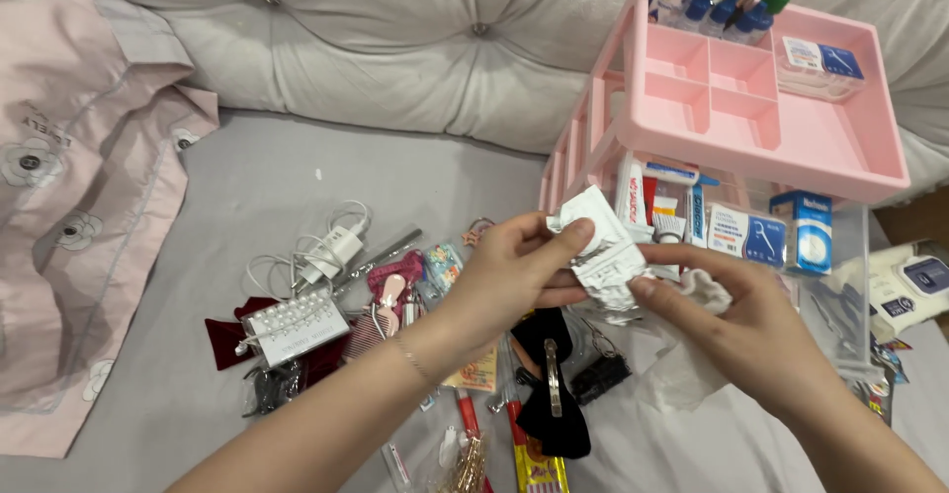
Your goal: Organizing various small personal items and accessories into a multi-tiered plastic storage container
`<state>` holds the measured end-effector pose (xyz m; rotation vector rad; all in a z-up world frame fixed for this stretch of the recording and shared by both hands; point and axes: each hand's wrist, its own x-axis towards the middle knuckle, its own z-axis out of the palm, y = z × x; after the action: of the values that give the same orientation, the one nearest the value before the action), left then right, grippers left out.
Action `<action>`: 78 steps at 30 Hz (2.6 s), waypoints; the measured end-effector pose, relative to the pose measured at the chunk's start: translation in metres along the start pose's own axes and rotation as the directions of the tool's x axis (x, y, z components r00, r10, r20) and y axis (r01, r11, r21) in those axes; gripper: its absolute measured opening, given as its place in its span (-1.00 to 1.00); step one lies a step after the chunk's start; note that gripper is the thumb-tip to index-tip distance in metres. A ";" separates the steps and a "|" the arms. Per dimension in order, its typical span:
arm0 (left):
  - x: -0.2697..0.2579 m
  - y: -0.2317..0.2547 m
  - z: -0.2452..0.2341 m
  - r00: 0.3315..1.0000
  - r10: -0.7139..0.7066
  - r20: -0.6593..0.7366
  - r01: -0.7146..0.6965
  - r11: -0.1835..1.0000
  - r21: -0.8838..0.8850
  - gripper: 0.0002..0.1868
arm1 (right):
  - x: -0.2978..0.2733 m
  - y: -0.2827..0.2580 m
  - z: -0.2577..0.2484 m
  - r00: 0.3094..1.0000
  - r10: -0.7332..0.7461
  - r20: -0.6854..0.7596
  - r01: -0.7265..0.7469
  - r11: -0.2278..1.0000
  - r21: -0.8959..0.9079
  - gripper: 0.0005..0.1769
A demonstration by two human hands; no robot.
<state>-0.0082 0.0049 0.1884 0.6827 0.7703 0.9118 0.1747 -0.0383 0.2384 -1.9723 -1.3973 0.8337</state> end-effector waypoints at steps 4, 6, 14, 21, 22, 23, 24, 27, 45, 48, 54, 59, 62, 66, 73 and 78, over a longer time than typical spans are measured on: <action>0.004 -0.005 0.012 1.000 -0.003 0.030 0.006 0.996 -0.086 -0.67 | 0.000 -0.004 -0.019 0.983 -0.178 -0.051 0.172 0.980 -0.103 -0.77; 0.008 -0.015 0.015 0.989 0.082 0.126 -0.081 0.997 -0.010 -0.59 | -0.007 -0.019 -0.034 0.988 0.137 -0.067 -0.136 0.991 0.013 -0.83; -0.004 -0.027 0.022 0.629 0.596 0.500 -0.662 0.074 0.746 -0.54 | 0.141 0.233 -0.244 0.982 -0.175 -0.077 0.153 0.960 -0.234 -0.68; 0.036 -0.106 0.083 0.429 0.395 0.812 -0.307 -0.782 0.543 -0.41 | 0.068 0.107 -0.161 0.987 -0.001 -0.159 -0.088 0.827 -0.555 -0.72; 0.041 -0.111 0.086 0.422 0.394 0.816 -0.312 -0.783 0.539 -0.41 | 0.065 0.098 -0.155 0.986 0.000 -0.167 -0.094 0.827 -0.554 -0.72; 0.046 -0.116 0.090 0.416 0.408 0.813 -0.273 -0.796 0.540 -0.45 | 0.063 0.088 -0.148 0.991 -0.002 -0.133 -0.076 0.815 -0.575 -0.75; 0.051 -0.124 0.093 0.409 0.421 0.809 -0.238 -0.807 0.540 -0.48 | 0.060 0.081 -0.142 0.995 0.002 -0.098 -0.060 0.802 -0.594 -0.77; 0.051 -0.117 0.100 0.440 0.365 0.820 -0.240 -0.833 0.499 -0.46 | 0.068 0.090 -0.136 0.997 -0.071 -0.025 0.044 0.815 -0.578 -0.75; 0.070 -0.122 0.098 0.436 0.275 0.857 -0.396 -0.796 0.457 -0.49 | 0.046 0.089 -0.103 0.960 -0.193 -0.201 -0.069 0.537 -0.841 -0.77; 0.071 -0.121 0.099 0.456 0.247 0.855 -0.392 -0.807 0.442 -0.47 | 0.033 0.080 -0.100 0.984 -0.138 -0.111 -0.014 0.565 -0.825 -0.70; 0.079 -0.115 0.105 0.613 0.140 0.778 -0.403 -0.791 0.460 0.18 | 0.042 0.116 -0.099 0.984 -0.177 -0.028 0.054 0.444 -0.894 -0.53; 0.076 -0.108 0.111 0.650 0.133 0.748 -0.355 -0.817 0.454 0.03 | 0.052 0.131 -0.098 0.951 -0.309 -0.018 0.109 0.387 -0.916 -0.66; 0.074 -0.101 0.115 0.720 0.083 0.689 -0.335 -0.828 0.450 0.00 | 0.054 0.139 -0.094 0.922 -0.381 -0.065 0.104 0.405 -0.908 -0.73; 0.075 -0.099 0.116 0.741 0.082 0.667 -0.323 -0.827 0.461 -0.06 | 0.055 0.140 -0.091 0.927 -0.358 -0.110 0.060 0.431 -0.900 -0.72; 0.068 -0.101 0.094 0.470 0.352 0.809 -0.364 -0.758 0.541 0.00 | 0.041 0.113 -0.107 0.948 -0.310 -0.077 0.092 0.496 -0.863 -0.57; 0.055 -0.091 0.081 0.363 0.434 0.824 -0.373 -0.743 0.556 0.07 | 0.016 0.082 -0.100 0.919 -0.394 -0.032 0.256 0.655 -0.711 -0.68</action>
<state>0.1186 -0.0031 0.1458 3.1872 1.0092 1.1907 0.3039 -0.0569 0.2381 -2.1166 -2.0732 -0.0990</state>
